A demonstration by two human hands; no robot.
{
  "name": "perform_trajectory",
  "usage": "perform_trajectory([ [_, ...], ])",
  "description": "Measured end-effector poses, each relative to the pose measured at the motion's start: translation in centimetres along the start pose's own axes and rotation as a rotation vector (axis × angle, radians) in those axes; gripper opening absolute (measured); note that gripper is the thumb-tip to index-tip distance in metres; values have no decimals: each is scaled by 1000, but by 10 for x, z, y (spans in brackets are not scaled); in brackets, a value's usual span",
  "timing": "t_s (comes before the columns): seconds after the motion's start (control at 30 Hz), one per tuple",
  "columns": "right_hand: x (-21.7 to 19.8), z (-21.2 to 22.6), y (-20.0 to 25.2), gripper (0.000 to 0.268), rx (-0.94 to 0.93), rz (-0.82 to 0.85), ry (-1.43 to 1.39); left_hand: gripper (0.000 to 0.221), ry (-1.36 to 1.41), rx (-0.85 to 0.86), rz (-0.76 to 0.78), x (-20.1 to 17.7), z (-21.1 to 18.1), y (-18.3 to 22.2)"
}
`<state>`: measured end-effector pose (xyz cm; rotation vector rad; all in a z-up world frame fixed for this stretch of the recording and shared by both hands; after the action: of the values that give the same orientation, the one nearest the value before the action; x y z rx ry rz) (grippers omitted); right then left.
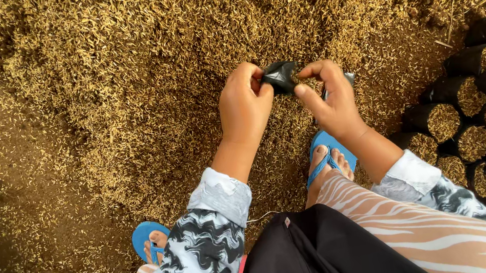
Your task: The person scoops loose grains from a large pile on the ground and packs them into small black plastic bags. They fold the top of each bag to seal it and place the filled bags aside. The process is repeated multiple times.
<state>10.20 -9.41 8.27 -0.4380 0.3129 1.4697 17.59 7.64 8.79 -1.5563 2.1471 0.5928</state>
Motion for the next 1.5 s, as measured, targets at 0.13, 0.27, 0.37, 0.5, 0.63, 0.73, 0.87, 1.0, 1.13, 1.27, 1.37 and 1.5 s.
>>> perform_trajectory([
  [0.13,0,32,-20,32,-60,108,284,24,-58,89,58,4,-14,8],
  [0.27,13,50,-32,30,13,201,435,26,-47,83,58,-2,-14,14],
  [0.37,20,67,-32,39,-69,202,351,26,-90,63,41,-12,-9,16],
  [0.5,32,64,-30,34,-44,231,410,23,-112,24,79,-13,1,20],
  [0.63,30,54,-33,24,5,204,497,27,-171,134,23,-22,-6,23],
  [0.73,17,41,-37,20,117,137,482,34,-223,91,34,-33,0,24],
  [0.87,15,41,-38,20,105,132,423,53,-378,219,-60,-42,-18,31],
  [1.0,27,53,-36,23,32,167,424,36,-304,205,-9,-32,-14,28],
  [1.13,36,49,-34,41,40,110,422,22,-186,120,50,-22,0,19],
  [1.27,44,13,-32,53,176,215,439,23,-183,85,38,-23,2,22],
  [1.37,36,-6,-34,51,211,236,309,30,-34,4,185,-18,11,32],
  [1.5,33,-15,-37,53,241,308,177,35,190,-191,252,-25,44,18],
])
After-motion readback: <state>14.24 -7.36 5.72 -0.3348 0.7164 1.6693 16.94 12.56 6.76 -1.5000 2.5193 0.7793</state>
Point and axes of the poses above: each hand's wrist, its own y-axis away from the middle knuckle, its own x-axis out of the palm, z = x × y, the point moved 9 cm from there along -y, towards the middle knuckle, and after that the axes turned 8 degrees about z, right-handed, at the moved point
